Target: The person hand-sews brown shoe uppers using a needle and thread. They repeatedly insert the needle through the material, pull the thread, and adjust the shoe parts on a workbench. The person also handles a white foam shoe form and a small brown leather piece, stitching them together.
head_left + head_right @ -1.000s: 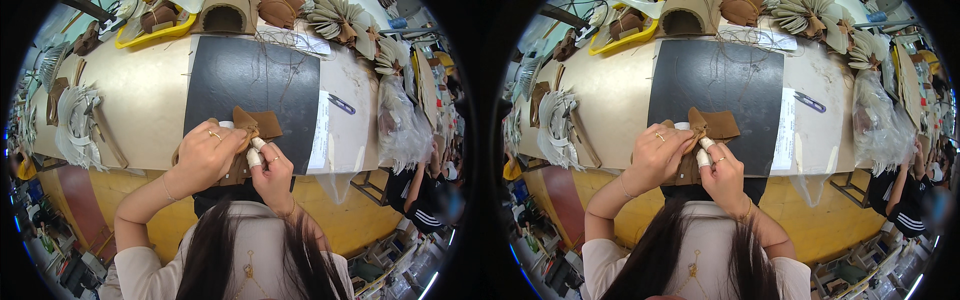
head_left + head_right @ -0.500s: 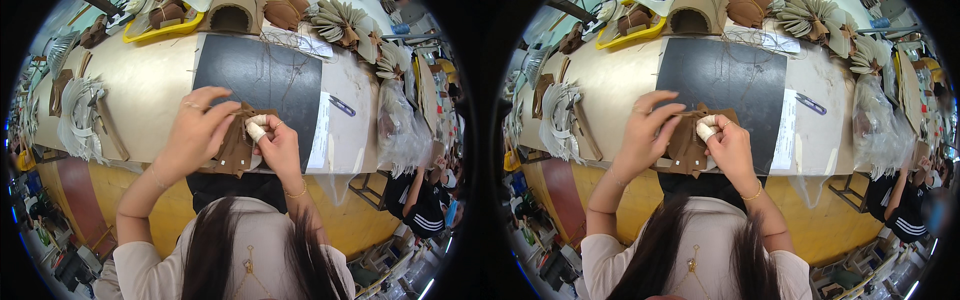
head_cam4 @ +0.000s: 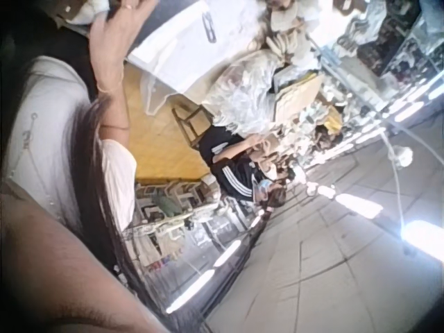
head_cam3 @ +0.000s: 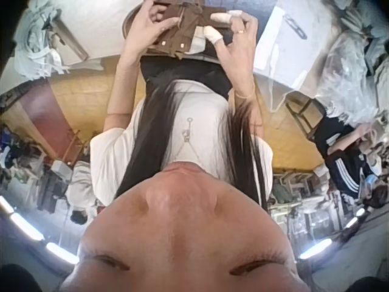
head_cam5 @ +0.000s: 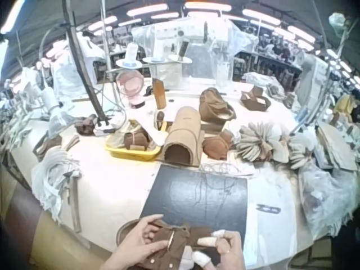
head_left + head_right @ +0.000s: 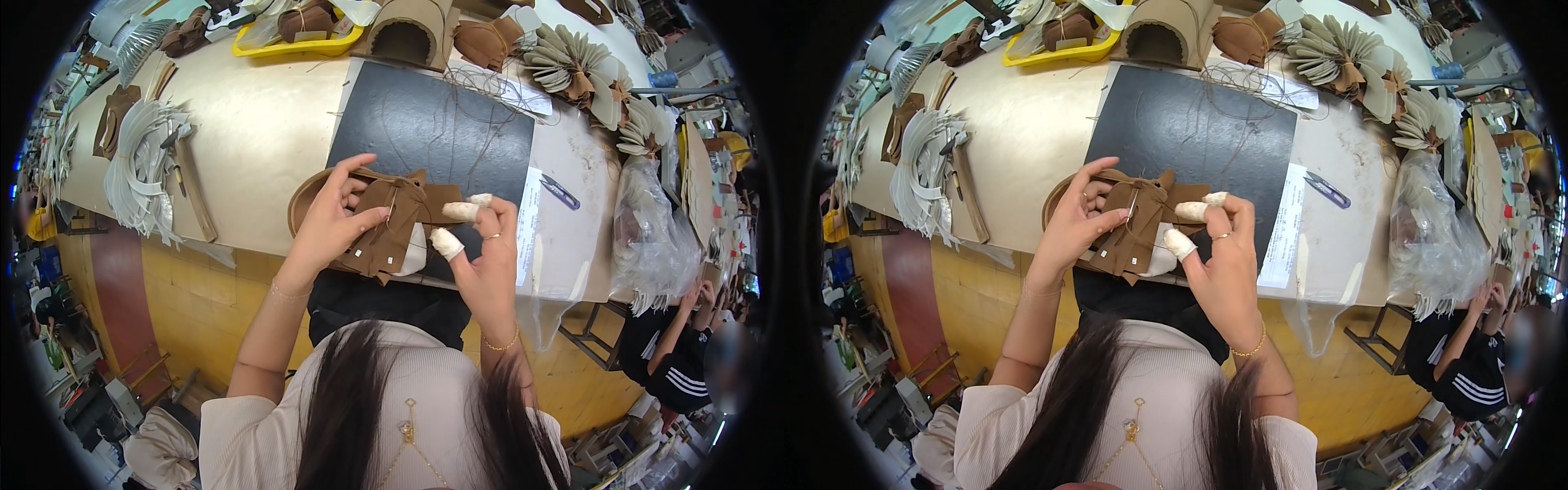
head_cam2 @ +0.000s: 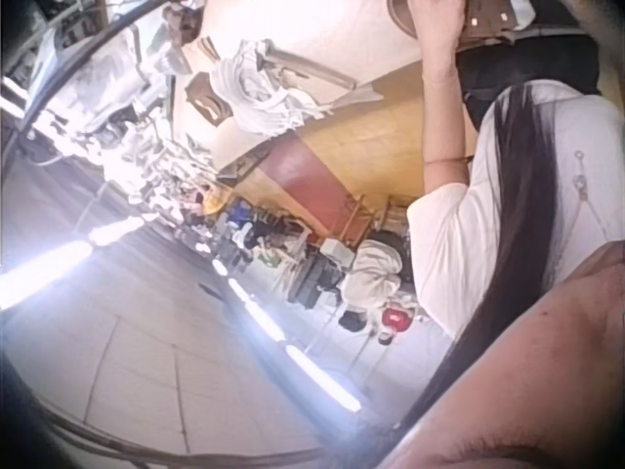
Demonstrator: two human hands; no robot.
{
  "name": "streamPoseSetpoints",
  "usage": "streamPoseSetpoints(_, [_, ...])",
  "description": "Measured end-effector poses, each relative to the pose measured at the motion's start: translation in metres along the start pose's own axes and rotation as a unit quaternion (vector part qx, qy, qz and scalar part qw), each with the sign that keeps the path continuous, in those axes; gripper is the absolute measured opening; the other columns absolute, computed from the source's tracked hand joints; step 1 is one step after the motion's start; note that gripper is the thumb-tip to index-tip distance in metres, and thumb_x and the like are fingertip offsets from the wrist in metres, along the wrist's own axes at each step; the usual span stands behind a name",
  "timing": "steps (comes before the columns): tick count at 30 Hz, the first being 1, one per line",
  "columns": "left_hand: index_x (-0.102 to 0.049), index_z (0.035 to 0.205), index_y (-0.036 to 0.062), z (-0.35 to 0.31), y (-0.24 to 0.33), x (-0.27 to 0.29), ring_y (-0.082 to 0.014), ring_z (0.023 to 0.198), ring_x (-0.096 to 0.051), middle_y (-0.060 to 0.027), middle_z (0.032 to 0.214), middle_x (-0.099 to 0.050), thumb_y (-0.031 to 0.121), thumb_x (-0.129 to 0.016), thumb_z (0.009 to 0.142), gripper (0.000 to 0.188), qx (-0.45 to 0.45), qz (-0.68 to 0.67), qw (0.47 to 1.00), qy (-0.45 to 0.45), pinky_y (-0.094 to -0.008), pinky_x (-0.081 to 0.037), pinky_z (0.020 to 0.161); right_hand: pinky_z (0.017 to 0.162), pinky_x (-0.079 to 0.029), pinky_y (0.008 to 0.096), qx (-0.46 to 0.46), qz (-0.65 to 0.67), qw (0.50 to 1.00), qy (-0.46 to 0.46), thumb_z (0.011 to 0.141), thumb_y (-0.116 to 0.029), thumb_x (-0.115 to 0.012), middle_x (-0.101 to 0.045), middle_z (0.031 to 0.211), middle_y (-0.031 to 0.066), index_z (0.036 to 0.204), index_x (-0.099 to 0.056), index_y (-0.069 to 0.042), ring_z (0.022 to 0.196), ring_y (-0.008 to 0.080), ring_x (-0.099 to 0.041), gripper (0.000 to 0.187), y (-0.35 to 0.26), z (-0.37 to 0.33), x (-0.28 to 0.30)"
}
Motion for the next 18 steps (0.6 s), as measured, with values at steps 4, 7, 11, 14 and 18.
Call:
streamPoseSetpoints(4, [-0.047,0.122,0.0006,0.011,-0.001,-0.002,-0.0102,0.088,-0.06,-0.0078,0.097,-0.064,-0.003,-0.07,0.079,0.048,0.035,-0.114,0.993,-0.026,-0.0228,-0.05,0.078,0.084,-0.046,0.0341,0.013,0.018,1.0,-0.01,0.08,-0.006,-0.069,-0.049,0.107,0.0121,0.103,-0.062,0.0,0.095,0.027,-0.055,0.025,0.005,-0.003,0.004])
streamPoseSetpoints(7, [-0.05,0.112,0.0008,0.014,0.001,-0.004,-0.0102,0.087,-0.061,-0.0075,0.093,-0.065,-0.004,-0.072,0.078,0.041,0.06,-0.077,0.995,-0.007,-0.0234,-0.05,0.078,0.079,-0.047,0.0333,0.028,0.055,0.998,-0.019,0.082,-0.007,-0.066,-0.052,0.104,0.0134,0.104,-0.062,0.0,0.092,0.028,-0.058,0.023,0.008,0.002,0.004])
streamPoseSetpoints(11, [-0.053,0.101,0.0004,-0.001,0.011,-0.013,-0.0105,0.085,-0.061,-0.007,0.093,-0.064,-0.005,-0.074,0.075,0.034,-0.03,-0.026,0.999,-0.011,-0.0227,-0.05,0.078,0.079,-0.047,0.032,0.055,0.09,0.994,-0.025,0.084,-0.008,-0.064,-0.056,0.099,0.0122,0.104,-0.064,-0.001,0.09,0.0253,-0.059,0.021,0.015,0.024,0.002])
streamPoseSetpoints(14, [-0.057,0.096,-0.0004,-0.022,0.021,-0.018,-0.0102,0.083,-0.061,-0.0054,0.091,-0.065,-0.004,-0.074,0.074,0.028,-0.112,0.059,0.992,-0.017,-0.0225,-0.05,0.076,0.083,-0.046,0.0295,0.054,0.137,0.978,-0.149,0.084,-0.01,-0.065,-0.058,0.095,0.0081,0.104,-0.068,-0.004,0.092,0.0199,-0.058,0.021,0.018,0.039,0.005])
streamPoseSetpoints(18, [-0.065,0.089,0.0001,-0.037,0.031,-0.018,-0.0104,0.075,-0.063,-0.005,0.083,-0.068,0.0,-0.072,0.073,0.017,-0.173,0.167,0.97,-0.04,-0.0232,-0.048,0.069,0.084,-0.044,0.0336,0.111,0.072,0.954,-0.271,0.076,-0.014,-0.07,-0.062,0.093,0.0063,0.099,-0.07,-0.009,0.089,0.0252,-0.059,0.024,0.014,0.045,0.014])
Point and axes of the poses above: each hand's wrist, its own z-axis towards the middle knuckle, its own x-axis out of the back of the hand, y = z × x, the point moved 2 cm from there along z, towards the middle knuckle
